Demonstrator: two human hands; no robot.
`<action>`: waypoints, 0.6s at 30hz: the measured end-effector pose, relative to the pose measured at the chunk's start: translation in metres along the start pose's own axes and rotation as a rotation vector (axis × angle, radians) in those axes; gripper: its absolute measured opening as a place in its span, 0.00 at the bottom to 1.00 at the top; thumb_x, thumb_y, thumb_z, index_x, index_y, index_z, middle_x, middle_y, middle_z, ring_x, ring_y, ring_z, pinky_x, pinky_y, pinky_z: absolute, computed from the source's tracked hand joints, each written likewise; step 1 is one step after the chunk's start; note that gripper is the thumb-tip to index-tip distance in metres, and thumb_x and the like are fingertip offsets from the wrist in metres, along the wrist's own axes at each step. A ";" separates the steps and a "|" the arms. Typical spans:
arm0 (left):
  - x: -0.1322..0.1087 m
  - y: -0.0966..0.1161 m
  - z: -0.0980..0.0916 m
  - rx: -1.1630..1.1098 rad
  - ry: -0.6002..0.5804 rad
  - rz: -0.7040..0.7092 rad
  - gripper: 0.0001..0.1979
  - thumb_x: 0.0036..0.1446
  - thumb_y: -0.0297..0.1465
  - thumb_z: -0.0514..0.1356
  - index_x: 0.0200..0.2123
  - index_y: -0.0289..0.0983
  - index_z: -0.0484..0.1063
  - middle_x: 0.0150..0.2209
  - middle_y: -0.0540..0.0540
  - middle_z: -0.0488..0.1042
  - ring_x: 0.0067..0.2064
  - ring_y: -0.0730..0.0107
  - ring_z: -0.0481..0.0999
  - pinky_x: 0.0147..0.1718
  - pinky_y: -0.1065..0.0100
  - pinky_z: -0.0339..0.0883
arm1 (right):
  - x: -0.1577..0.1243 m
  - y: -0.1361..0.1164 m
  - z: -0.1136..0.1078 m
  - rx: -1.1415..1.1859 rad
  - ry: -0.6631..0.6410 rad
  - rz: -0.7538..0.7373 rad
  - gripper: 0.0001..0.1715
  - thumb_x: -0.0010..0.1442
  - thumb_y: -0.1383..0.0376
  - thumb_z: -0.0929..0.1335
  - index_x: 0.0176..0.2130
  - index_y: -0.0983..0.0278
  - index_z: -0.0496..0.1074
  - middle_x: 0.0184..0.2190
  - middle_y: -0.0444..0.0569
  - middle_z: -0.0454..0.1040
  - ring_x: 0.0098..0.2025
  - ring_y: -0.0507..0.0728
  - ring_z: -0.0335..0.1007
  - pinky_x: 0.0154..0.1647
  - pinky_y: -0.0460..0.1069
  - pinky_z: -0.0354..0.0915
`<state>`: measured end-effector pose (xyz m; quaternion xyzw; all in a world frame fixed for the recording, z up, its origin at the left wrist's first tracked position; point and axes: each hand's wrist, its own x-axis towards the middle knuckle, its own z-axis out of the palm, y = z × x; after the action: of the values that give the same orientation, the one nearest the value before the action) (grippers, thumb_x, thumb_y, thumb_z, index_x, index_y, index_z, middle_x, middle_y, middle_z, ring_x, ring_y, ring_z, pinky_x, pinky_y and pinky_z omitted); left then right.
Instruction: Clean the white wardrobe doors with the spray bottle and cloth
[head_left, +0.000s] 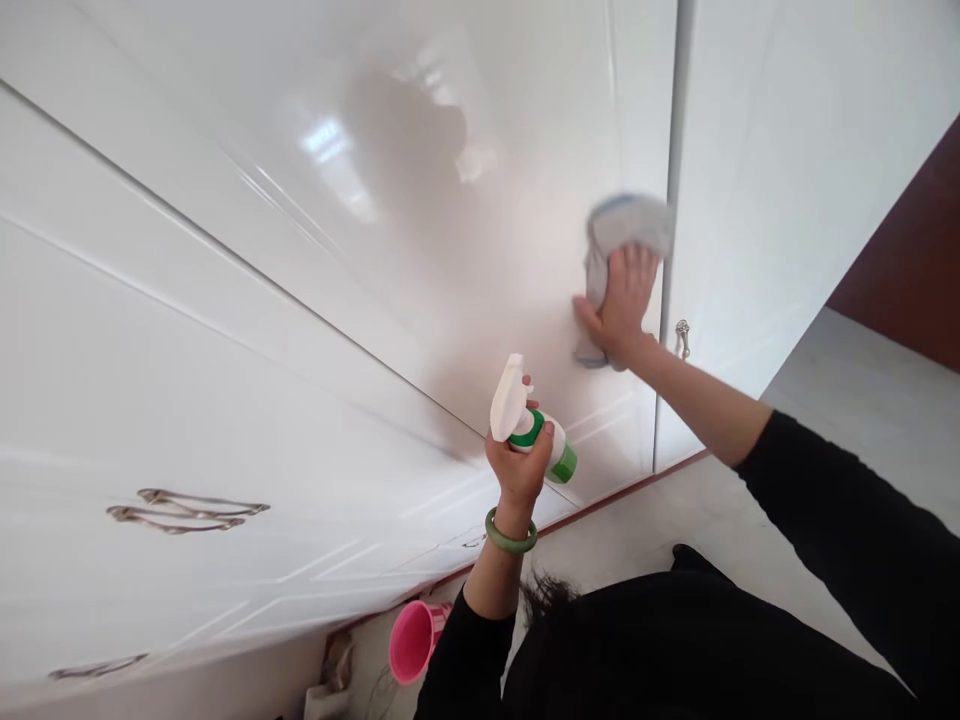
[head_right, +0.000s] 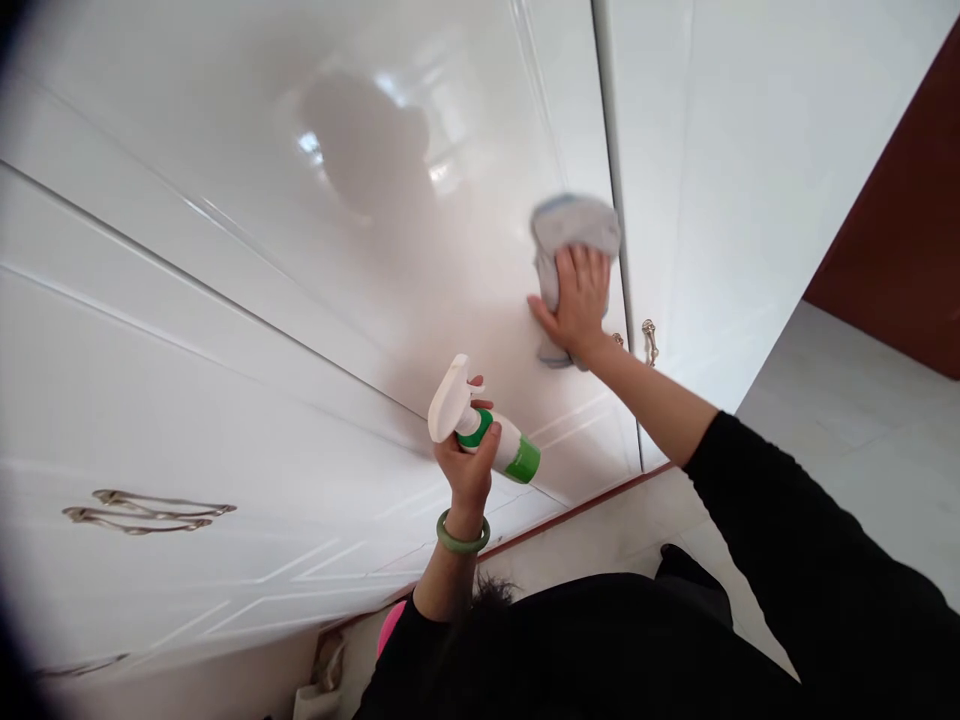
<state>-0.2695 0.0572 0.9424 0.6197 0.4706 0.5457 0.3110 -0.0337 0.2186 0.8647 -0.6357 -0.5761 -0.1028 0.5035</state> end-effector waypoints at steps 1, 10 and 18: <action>-0.001 -0.002 0.002 0.011 -0.004 -0.013 0.12 0.55 0.34 0.70 0.43 0.38 0.82 0.52 0.36 0.87 0.46 0.53 0.87 0.47 0.53 0.83 | -0.034 0.013 0.012 0.013 -0.050 0.072 0.58 0.67 0.30 0.58 0.70 0.72 0.68 0.69 0.72 0.65 0.75 0.79 0.59 0.80 0.82 0.43; -0.022 -0.014 0.005 0.090 -0.061 -0.119 0.13 0.56 0.35 0.71 0.44 0.38 0.81 0.50 0.38 0.87 0.49 0.51 0.87 0.53 0.51 0.83 | -0.219 0.035 0.057 0.066 -0.238 0.515 0.47 0.61 0.42 0.66 0.63 0.74 0.69 0.62 0.78 0.65 0.69 0.81 0.60 0.72 0.84 0.53; -0.043 -0.009 -0.021 0.181 0.022 -0.197 0.13 0.55 0.35 0.71 0.43 0.38 0.81 0.49 0.38 0.87 0.49 0.51 0.88 0.51 0.53 0.83 | -0.291 0.000 0.054 0.062 -0.200 0.809 0.50 0.74 0.44 0.54 0.75 0.79 0.53 0.71 0.86 0.52 0.79 0.84 0.48 0.75 0.85 0.49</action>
<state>-0.2904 0.0178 0.9221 0.5900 0.5800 0.4745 0.3007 -0.1496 0.0760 0.6322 -0.8022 -0.3289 0.1828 0.4635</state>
